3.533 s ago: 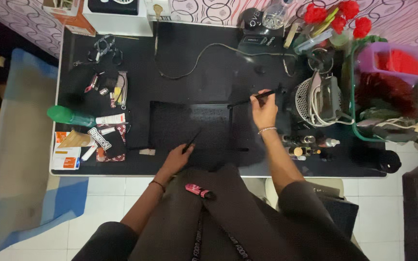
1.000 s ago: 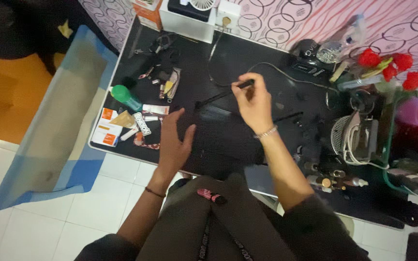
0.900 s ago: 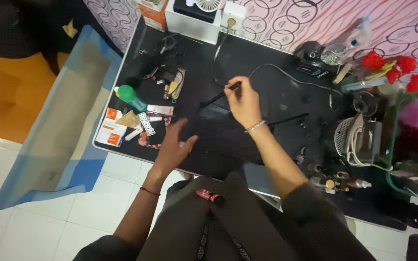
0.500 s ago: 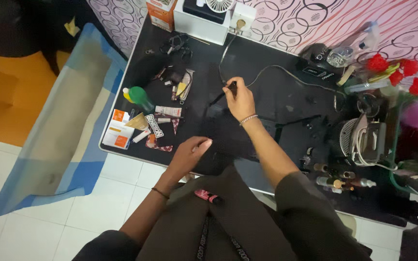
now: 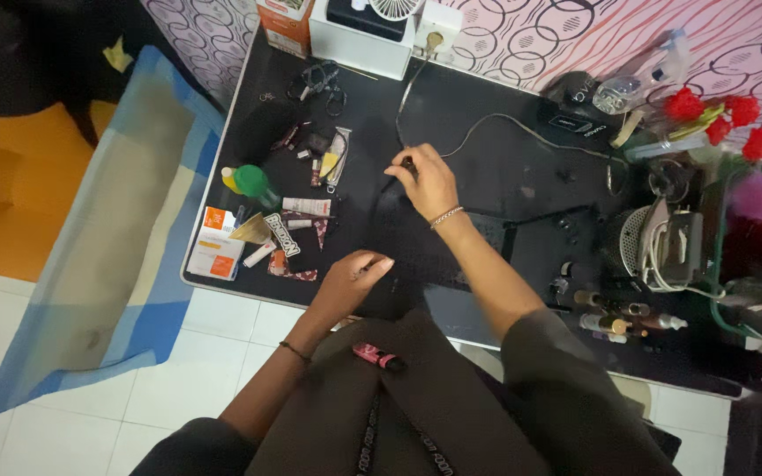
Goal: The person assembles a black perforated plastic tray by inserting black plastic rods into its slots. They repeatedly pick up the tray, insert rods, and place the tray on a nearby chair. The person also uses a pink handheld device to measure the tray.
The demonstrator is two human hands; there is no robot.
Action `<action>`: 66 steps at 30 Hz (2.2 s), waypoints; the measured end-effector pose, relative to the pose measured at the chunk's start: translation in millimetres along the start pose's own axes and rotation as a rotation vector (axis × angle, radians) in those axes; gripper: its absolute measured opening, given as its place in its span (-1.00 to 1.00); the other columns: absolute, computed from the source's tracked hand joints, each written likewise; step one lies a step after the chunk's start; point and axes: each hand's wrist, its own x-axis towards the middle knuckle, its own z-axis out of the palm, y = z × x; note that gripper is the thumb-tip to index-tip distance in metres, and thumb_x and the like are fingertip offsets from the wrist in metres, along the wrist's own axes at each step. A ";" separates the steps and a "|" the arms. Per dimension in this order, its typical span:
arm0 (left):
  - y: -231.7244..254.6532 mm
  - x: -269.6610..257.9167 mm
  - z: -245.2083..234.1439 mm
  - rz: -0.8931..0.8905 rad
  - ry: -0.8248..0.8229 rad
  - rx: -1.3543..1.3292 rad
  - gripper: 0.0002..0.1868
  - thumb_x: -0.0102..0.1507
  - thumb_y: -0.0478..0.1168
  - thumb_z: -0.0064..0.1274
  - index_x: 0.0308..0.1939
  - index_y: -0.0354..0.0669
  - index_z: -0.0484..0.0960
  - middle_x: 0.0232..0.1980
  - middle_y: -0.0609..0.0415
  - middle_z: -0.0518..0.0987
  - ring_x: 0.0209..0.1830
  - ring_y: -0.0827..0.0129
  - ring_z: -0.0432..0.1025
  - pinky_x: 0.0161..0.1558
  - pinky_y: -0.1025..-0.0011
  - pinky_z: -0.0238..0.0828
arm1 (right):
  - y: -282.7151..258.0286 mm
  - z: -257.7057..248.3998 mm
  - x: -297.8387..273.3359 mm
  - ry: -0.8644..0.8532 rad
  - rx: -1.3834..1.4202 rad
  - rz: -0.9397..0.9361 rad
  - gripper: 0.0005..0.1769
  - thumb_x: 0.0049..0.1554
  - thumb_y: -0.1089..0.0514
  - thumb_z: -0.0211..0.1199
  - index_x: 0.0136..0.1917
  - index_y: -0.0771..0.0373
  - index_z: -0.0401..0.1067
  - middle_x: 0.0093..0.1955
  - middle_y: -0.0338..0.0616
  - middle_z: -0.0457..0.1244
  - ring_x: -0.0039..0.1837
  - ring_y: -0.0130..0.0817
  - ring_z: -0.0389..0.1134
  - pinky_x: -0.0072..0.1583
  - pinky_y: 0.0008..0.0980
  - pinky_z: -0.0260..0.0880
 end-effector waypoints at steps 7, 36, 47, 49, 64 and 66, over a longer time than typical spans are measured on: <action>1.0 3.6 -2.4 0.012 -0.013 0.062 -0.53 0.31 0.10 0.03 -0.05 -0.26 0.72 -0.05 -0.06 0.68 -0.11 0.20 0.58 -0.06 0.34 0.46 | 12.6 -2.3 9.9 -0.079 -0.006 -0.017 -0.81 0.11 0.12 0.44 -0.03 0.21 0.57 -0.16 -0.10 0.30 -0.15 -0.18 0.38 -0.06 -0.22 0.39; 0.5 2.6 -2.0 0.016 -0.026 0.085 -0.50 0.32 0.11 -0.01 -0.05 -0.29 0.69 -0.06 -0.07 0.67 -0.11 0.17 0.57 -0.07 0.29 0.45 | 7.3 47.0 70.8 -0.817 -0.967 -0.163 -0.79 0.19 0.17 0.19 -0.02 0.12 0.65 0.00 -0.07 0.45 0.10 -0.10 0.49 0.00 -0.14 0.49; -10.2 8.5 1.7 0.052 -0.016 0.074 -0.57 0.31 0.08 0.05 -0.09 -0.23 0.73 -0.09 -0.01 0.69 -0.13 0.22 0.55 -0.05 0.31 0.45 | 19.7 41.7 82.5 -1.002 -0.834 0.134 -0.70 0.12 0.13 0.23 0.09 0.18 0.62 0.12 0.00 0.43 0.18 -0.06 0.47 0.12 -0.13 0.47; -13.6 12.0 1.0 0.085 -0.018 0.070 -0.59 0.32 0.07 0.06 -0.09 -0.22 0.73 -0.09 -0.01 0.69 -0.10 0.23 0.54 -0.04 0.31 0.44 | 21.2 44.2 87.1 -0.974 -0.799 0.221 -0.69 0.12 0.13 0.25 0.10 0.19 0.62 0.12 0.03 0.43 0.18 -0.05 0.47 0.13 -0.13 0.46; -10.2 5.3 -4.1 0.143 0.051 0.067 -0.63 0.32 0.02 0.07 -0.11 -0.24 0.73 -0.09 -0.05 0.70 -0.07 0.16 0.55 -0.03 0.26 0.45 | 28.5 75.2 91.2 -0.997 -0.831 0.222 -0.64 0.08 0.05 0.32 0.14 0.17 0.60 0.18 0.00 0.39 0.22 -0.04 0.43 0.13 -0.08 0.47; -8.3 7.4 -5.8 0.108 0.052 0.046 -0.61 0.32 0.04 0.07 -0.11 -0.24 0.73 -0.11 -0.05 0.70 -0.10 0.17 0.56 -0.05 0.27 0.47 | 30.9 71.4 92.9 -0.946 -0.776 0.290 -0.63 0.08 0.05 0.32 0.14 0.19 0.59 0.17 0.04 0.38 0.23 -0.01 0.40 0.14 -0.05 0.44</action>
